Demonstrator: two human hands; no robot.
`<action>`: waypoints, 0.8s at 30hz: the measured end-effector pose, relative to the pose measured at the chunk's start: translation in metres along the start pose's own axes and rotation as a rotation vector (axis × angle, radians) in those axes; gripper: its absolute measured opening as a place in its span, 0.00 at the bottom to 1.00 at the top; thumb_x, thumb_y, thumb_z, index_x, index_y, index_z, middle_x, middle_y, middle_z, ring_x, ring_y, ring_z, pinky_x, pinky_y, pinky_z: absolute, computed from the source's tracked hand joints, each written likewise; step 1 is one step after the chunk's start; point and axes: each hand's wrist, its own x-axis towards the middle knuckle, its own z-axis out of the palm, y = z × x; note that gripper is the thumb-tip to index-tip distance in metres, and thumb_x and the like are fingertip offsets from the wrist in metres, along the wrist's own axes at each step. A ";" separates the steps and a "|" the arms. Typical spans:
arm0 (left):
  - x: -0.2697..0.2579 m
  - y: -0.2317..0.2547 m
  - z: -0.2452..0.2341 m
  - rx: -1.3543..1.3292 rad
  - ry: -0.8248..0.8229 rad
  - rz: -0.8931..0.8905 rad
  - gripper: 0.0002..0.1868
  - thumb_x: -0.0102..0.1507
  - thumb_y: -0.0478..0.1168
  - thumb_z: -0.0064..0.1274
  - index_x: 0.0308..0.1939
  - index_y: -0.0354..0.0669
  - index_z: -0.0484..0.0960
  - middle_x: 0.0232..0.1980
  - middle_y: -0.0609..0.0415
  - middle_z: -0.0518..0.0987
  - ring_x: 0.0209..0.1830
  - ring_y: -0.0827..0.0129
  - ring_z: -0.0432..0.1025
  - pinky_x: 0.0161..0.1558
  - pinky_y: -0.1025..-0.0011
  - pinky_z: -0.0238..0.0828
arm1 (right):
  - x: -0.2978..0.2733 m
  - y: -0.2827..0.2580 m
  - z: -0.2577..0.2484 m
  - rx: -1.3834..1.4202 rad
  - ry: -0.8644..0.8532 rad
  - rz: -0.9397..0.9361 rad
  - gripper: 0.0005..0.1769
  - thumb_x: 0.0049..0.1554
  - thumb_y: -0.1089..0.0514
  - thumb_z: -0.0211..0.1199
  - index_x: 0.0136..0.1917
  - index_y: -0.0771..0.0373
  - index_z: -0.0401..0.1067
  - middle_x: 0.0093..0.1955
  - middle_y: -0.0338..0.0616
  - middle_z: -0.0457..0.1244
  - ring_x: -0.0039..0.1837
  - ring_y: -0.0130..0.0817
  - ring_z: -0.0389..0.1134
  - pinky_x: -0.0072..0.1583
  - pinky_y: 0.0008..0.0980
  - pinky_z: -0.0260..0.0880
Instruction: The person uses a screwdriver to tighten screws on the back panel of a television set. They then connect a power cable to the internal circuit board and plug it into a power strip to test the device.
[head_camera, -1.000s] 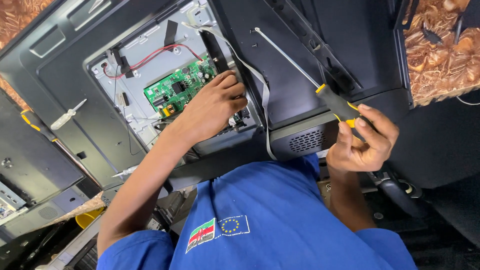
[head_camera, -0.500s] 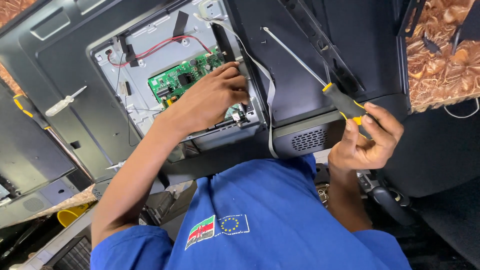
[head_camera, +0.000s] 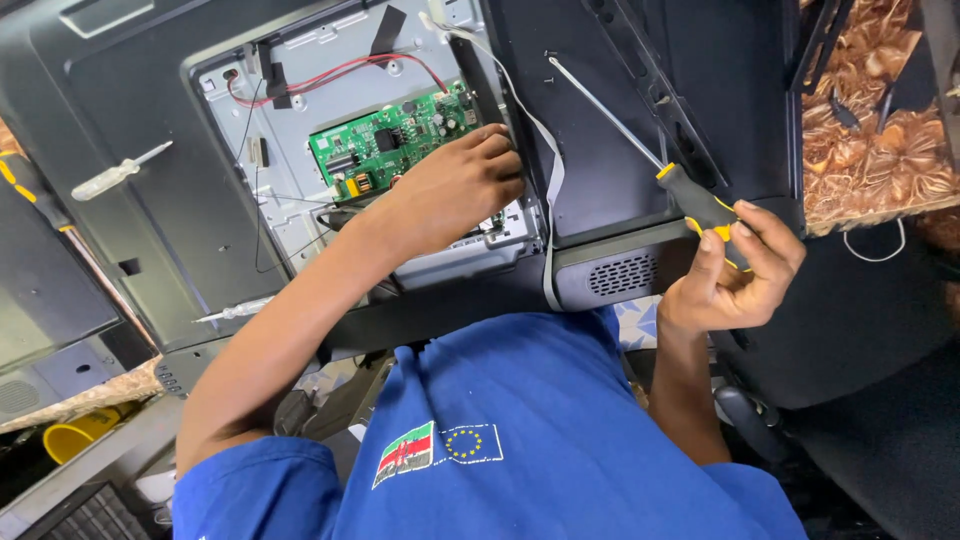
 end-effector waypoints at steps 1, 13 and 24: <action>0.000 -0.001 0.000 -0.004 0.001 0.005 0.10 0.59 0.26 0.54 0.28 0.46 0.76 0.33 0.56 0.74 0.38 0.59 0.67 0.61 0.63 0.67 | 0.000 -0.001 0.001 0.003 0.005 -0.003 0.12 0.65 0.56 0.64 0.49 0.69 0.69 0.50 0.60 0.66 0.52 0.50 0.67 0.53 0.44 0.69; -0.009 0.002 -0.002 -0.008 -0.028 -0.001 0.10 0.63 0.29 0.54 0.29 0.48 0.80 0.34 0.56 0.72 0.39 0.59 0.66 0.63 0.61 0.64 | 0.000 -0.006 0.004 0.073 -0.030 -0.003 0.11 0.67 0.61 0.62 0.51 0.74 0.68 0.52 0.64 0.63 0.53 0.49 0.65 0.45 0.40 0.78; -0.008 0.005 0.000 -0.037 -0.071 -0.001 0.10 0.66 0.34 0.56 0.28 0.49 0.82 0.37 0.57 0.74 0.43 0.59 0.66 0.60 0.62 0.65 | 0.001 -0.002 0.001 -0.003 -0.020 -0.025 0.12 0.66 0.57 0.63 0.50 0.70 0.69 0.51 0.60 0.66 0.52 0.49 0.67 0.52 0.43 0.71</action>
